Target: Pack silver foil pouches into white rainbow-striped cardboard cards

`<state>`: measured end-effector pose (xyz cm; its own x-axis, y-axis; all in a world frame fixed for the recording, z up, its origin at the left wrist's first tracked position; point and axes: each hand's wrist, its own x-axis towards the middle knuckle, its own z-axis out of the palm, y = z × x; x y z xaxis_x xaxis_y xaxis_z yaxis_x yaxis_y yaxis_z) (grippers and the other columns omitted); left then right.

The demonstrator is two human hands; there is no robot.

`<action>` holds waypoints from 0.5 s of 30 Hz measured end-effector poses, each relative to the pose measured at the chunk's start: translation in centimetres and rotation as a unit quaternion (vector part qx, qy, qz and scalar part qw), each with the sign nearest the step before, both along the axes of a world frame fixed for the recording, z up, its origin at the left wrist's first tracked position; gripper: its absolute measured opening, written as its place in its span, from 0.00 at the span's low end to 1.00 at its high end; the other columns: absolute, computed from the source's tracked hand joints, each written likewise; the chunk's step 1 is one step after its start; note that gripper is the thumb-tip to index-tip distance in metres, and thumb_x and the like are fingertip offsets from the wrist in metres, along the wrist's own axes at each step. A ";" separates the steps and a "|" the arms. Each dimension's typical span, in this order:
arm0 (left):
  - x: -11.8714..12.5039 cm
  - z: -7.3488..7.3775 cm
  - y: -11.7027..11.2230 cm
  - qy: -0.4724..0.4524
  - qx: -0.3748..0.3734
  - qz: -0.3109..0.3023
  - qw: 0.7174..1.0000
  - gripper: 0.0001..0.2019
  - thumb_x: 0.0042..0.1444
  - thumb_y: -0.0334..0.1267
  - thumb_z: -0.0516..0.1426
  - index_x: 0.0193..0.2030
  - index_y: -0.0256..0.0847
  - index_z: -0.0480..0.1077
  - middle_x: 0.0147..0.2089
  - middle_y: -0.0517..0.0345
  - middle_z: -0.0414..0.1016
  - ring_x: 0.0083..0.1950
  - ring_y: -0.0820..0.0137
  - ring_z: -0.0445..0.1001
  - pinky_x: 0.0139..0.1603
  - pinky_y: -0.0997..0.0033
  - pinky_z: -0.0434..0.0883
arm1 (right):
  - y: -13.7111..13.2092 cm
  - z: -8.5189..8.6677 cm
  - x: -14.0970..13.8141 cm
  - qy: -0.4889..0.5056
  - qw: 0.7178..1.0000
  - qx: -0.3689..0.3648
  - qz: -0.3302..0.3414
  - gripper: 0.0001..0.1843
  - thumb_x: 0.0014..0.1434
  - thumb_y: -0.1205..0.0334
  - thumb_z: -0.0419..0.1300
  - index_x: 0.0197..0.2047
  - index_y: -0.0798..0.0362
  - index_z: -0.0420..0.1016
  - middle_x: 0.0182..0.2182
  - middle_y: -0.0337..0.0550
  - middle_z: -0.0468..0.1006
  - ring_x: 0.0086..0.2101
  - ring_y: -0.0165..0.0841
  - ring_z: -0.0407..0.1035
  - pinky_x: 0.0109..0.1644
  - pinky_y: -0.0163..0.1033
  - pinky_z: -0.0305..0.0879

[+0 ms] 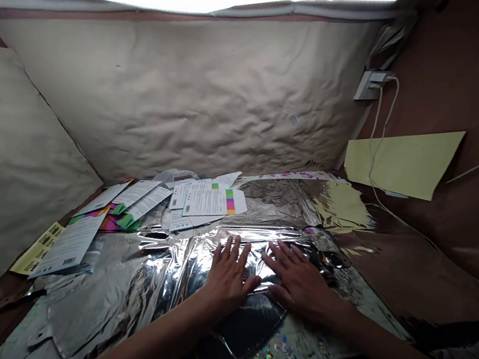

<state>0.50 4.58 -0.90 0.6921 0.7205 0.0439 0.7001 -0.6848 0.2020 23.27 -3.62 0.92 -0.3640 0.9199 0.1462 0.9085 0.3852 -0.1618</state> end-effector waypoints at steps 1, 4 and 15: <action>0.0 0.0 0.0 -0.001 0.000 0.007 1.000 0.39 0.64 0.62 0.47 0.74 0.44 0.44 0.76 0.40 0.36 0.76 0.47 0.34 0.70 0.40 0.39 | 0.4 -0.2 -0.1 -0.012 0.999 -0.032 -0.013 0.35 0.66 0.39 0.47 0.72 0.44 0.51 0.71 0.47 0.49 0.69 0.48 0.43 0.69 0.60 0.45; 0.1 0.0 -0.1 -0.006 -0.009 0.016 1.000 0.38 0.63 0.62 0.49 0.74 0.50 0.45 0.76 0.42 0.35 0.75 0.44 0.33 0.69 0.37 0.38 | 1.2 -1.3 0.8 -0.024 0.996 -0.052 -0.066 0.38 0.66 0.36 0.45 0.72 0.46 0.49 0.72 0.48 0.46 0.70 0.47 0.41 0.69 0.59 0.43; -2.3 3.5 4.5 -0.008 -0.012 -0.145 0.989 0.20 0.64 0.46 0.55 0.63 0.56 0.67 0.76 0.54 0.45 0.75 0.49 0.38 0.70 0.40 0.37 | -8.0 1.9 1.8 0.082 0.993 -0.084 0.007 0.30 0.67 0.49 0.53 0.70 0.44 0.57 0.61 0.47 0.71 0.58 0.40 0.68 0.58 0.45 0.69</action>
<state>-1.85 9.11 2.59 0.8692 0.4927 0.0419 0.4716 -0.8514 0.2295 25.11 -11.64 2.79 -0.3607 0.9314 0.0485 0.8596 0.3522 -0.3703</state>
